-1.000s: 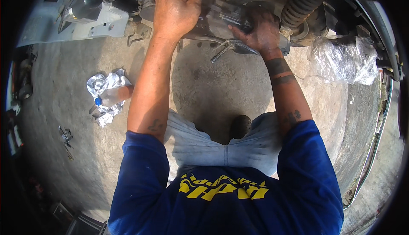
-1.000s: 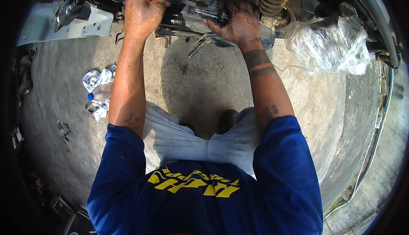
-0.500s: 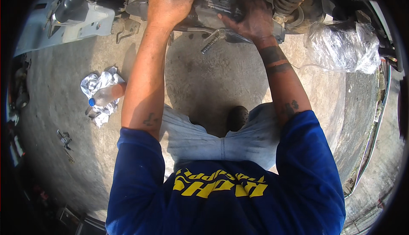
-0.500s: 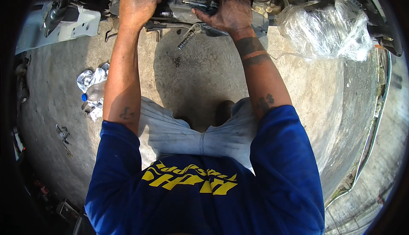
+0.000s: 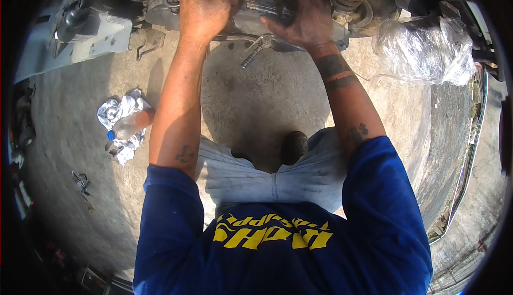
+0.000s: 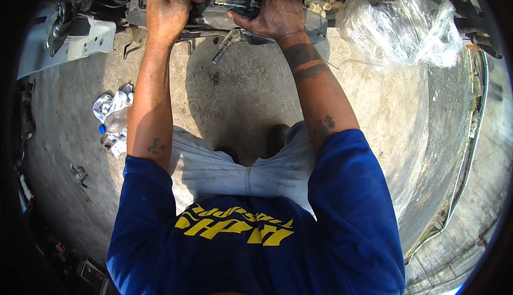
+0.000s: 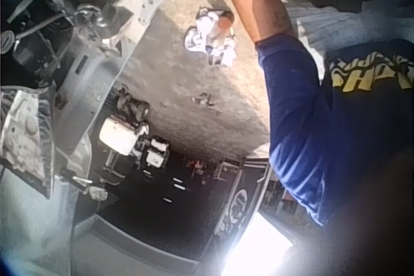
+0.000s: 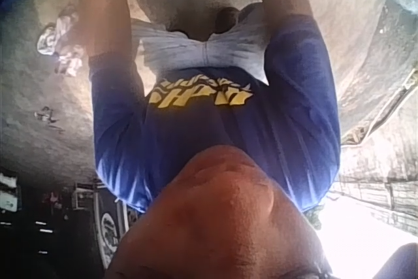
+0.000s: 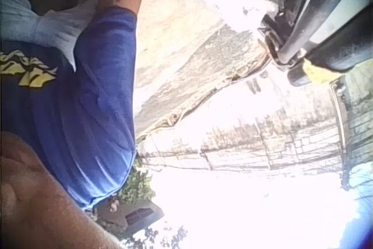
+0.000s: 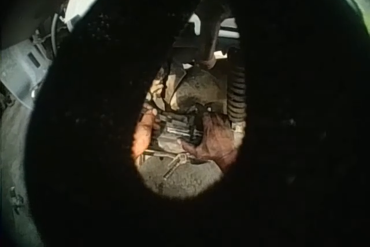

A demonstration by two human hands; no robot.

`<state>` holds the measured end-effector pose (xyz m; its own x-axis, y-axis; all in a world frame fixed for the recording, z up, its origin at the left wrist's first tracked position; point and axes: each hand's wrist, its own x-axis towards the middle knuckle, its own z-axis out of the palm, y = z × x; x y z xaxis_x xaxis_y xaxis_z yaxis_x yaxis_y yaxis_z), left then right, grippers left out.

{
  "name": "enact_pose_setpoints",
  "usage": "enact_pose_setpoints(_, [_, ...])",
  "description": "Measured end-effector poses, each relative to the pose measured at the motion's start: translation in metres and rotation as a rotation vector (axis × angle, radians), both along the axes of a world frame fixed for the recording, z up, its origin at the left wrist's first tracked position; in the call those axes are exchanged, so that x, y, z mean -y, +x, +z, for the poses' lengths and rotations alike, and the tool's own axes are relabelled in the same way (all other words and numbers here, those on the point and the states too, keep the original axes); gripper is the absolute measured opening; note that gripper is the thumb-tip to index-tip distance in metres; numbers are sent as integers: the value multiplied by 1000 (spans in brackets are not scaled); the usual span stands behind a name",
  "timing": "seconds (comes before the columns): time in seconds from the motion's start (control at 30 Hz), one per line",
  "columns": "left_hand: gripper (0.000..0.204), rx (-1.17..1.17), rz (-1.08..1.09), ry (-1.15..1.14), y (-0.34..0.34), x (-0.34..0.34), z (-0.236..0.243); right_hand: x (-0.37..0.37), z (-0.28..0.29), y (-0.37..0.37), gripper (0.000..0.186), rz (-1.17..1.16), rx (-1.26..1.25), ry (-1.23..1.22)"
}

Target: The person is cleaning or servicing parts of a moped or scooter, using a liquid from a bottle and a cloth.

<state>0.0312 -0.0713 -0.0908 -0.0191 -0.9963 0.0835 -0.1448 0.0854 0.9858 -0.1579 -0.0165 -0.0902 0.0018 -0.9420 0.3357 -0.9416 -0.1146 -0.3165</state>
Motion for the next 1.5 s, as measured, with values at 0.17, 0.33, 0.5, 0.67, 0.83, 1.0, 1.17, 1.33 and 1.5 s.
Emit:
enact_pose_setpoints(0.17, [12,-69,-16,47,7,0,-2,-1,26,8,112,-54,35,129])
enact_pose_setpoints(0.33, [10,137,-145,-279,-1,-17,43,-3,14,4,112,-6,14,-51])
enact_pose_setpoints(0.5, [11,75,-34,11,21,-9,52,-1,6,1,106,97,-45,-308])
enact_pose_setpoints(0.67, [16,53,-43,-262,-11,-57,39,6,5,1,101,71,56,-258])
enact_pose_setpoints(0.83, [17,151,1,-350,-7,-96,32,6,16,10,88,67,171,-237])
enact_pose_setpoints(1.0, [15,141,-20,-448,-8,-88,26,11,2,6,90,11,127,-294])
enact_pose_setpoints(1.17, [34,-272,-269,80,0,-92,56,8,-6,-1,117,-11,229,-29])
enact_pose_setpoints(1.33, [36,-914,-258,425,-10,-104,95,5,-5,-10,112,-17,187,-82])
enact_pose_setpoints(1.5, [35,-15,-332,449,-2,-69,80,-3,10,-9,103,70,221,-62])
